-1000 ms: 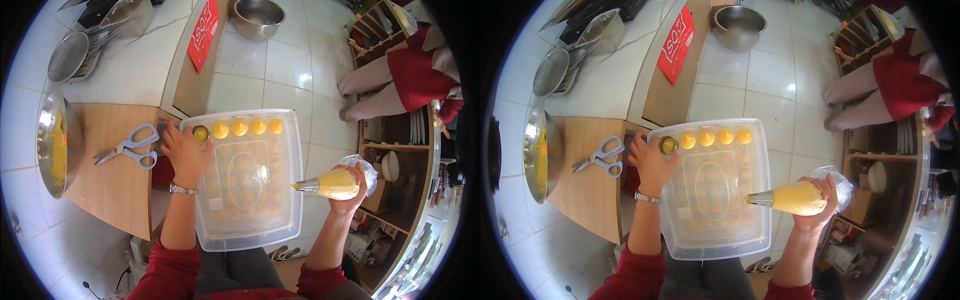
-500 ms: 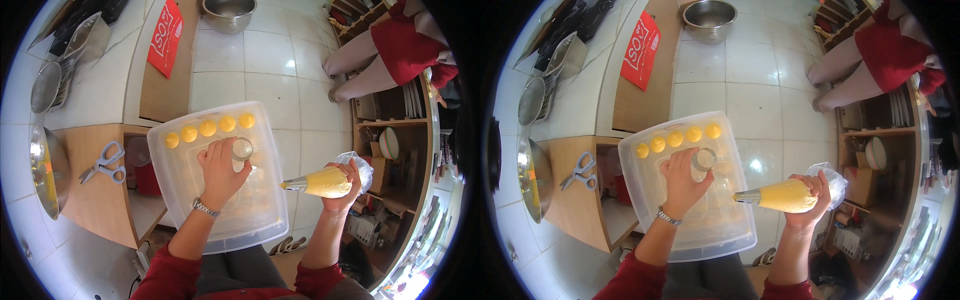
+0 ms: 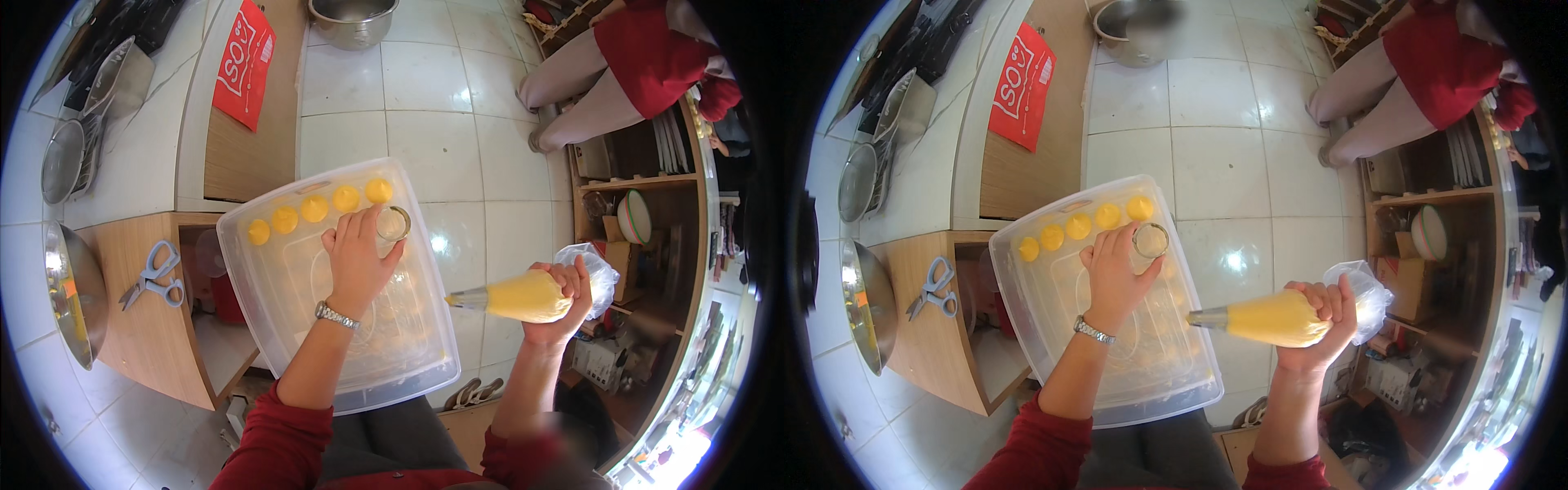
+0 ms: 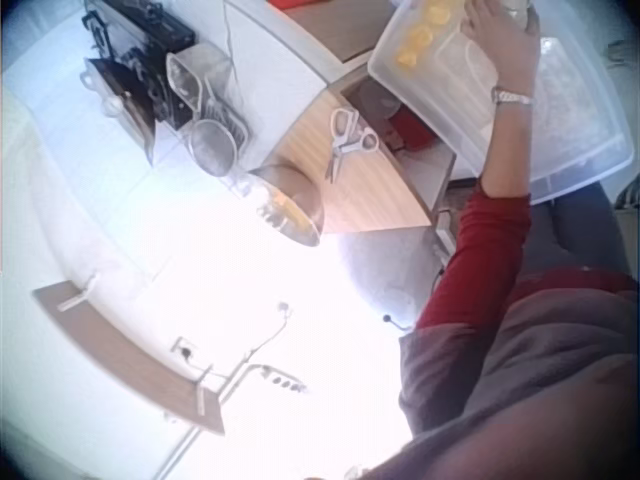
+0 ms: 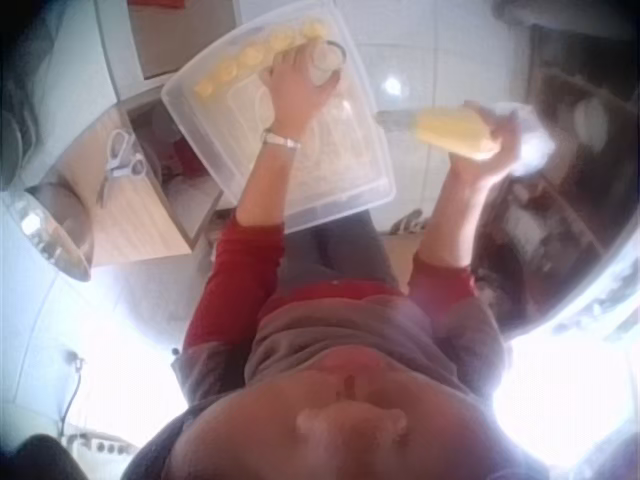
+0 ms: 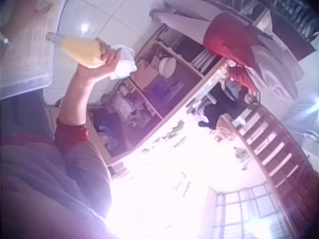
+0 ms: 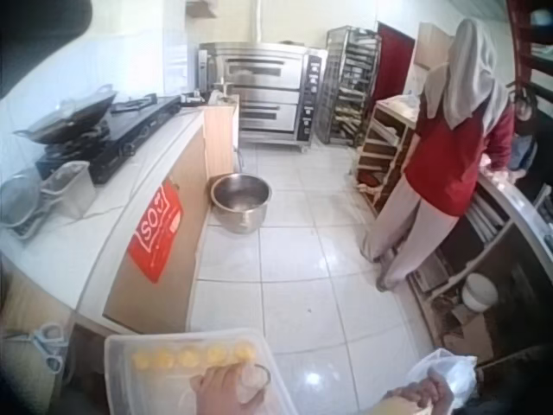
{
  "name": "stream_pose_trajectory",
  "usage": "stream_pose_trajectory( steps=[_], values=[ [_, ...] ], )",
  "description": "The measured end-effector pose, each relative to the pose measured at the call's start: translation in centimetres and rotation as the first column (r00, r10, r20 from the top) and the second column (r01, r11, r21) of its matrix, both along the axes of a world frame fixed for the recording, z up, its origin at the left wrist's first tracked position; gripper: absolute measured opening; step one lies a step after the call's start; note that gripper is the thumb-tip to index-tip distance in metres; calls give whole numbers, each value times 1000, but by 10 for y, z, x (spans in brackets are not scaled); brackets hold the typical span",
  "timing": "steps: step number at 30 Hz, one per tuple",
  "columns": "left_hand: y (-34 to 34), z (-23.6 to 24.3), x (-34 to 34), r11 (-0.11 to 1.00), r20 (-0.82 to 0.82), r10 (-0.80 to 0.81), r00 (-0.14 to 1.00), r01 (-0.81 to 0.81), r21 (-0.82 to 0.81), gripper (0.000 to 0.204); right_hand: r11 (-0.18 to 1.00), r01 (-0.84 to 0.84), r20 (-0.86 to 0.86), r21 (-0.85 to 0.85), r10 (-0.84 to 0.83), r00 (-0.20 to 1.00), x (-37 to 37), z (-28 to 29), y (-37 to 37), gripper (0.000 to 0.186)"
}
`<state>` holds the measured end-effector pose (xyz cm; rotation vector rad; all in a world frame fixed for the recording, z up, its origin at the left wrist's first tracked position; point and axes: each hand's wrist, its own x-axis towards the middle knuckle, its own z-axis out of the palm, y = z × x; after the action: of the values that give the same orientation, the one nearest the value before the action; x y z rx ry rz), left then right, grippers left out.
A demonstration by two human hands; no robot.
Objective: The person fills a piping bag with yellow dough from a bowl and then pipes the dough onto a tray, using a small round ring to guide the shape.
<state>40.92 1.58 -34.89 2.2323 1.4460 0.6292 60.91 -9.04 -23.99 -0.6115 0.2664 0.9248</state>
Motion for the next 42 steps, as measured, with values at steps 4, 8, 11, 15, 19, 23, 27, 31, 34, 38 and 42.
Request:
stream_pose_trajectory(
  steps=[4, 8, 11, 15, 19, 23, 27, 31, 34, 38, 42],
  values=[
    [-5, 9, -2, 999, 8, 40, 999, -40, -2, 67, 999, 43, 319, 11, -45, 947, -22, 18, 35, 47],
    [-11, 10, -7, 996, 63, 78, 995, -76, -40, 69, 995, -30, 690, -97, 89, 719, -55, 19, 82, 47],
    [-11, 9, -9, 996, 76, 76, 994, -72, -55, 68, 982, -142, 782, -129, 188, 594, -66, -2, 103, 48],
    [-6, 4, -5, 998, 125, 56, 991, -50, -47, 65, 938, -227, 854, -261, 334, 400, -71, -27, 113, 48],
    [-4, 0, -5, 997, 160, 60, 985, -53, -49, 63, 902, -250, 846, -352, 421, 326, -80, -32, 117, 49],
    [-4, -1, -3, 998, 186, 61, 981, -53, -45, 61, 903, -317, 883, -290, 380, 275, -80, -37, 118, 43],
    [-3, -2, -4, 998, 199, 60, 978, -53, -41, 59, 879, -312, 865, -360, 440, 243, -83, -37, 118, 38],
    [-1, -3, -4, 998, 219, 58, 974, -53, -30, 57, 866, -339, 850, -369, 462, 255, -81, -37, 119, 35],
    [0, -4, -5, 999, 214, 45, 976, -42, -20, 56, 870, -316, 868, -379, 453, 205, -81, -37, 119, 34],
    [-1, -4, -5, 999, 209, 39, 977, -35, -20, 55, 873, -325, 883, -363, 434, 179, -78, -40, 117, 34],
    [1, -3, -5, 999, 201, 40, 979, -34, -32, 55, 873, -275, 868, -404, 460, 187, -82, -36, 121, 38]
  ],
)
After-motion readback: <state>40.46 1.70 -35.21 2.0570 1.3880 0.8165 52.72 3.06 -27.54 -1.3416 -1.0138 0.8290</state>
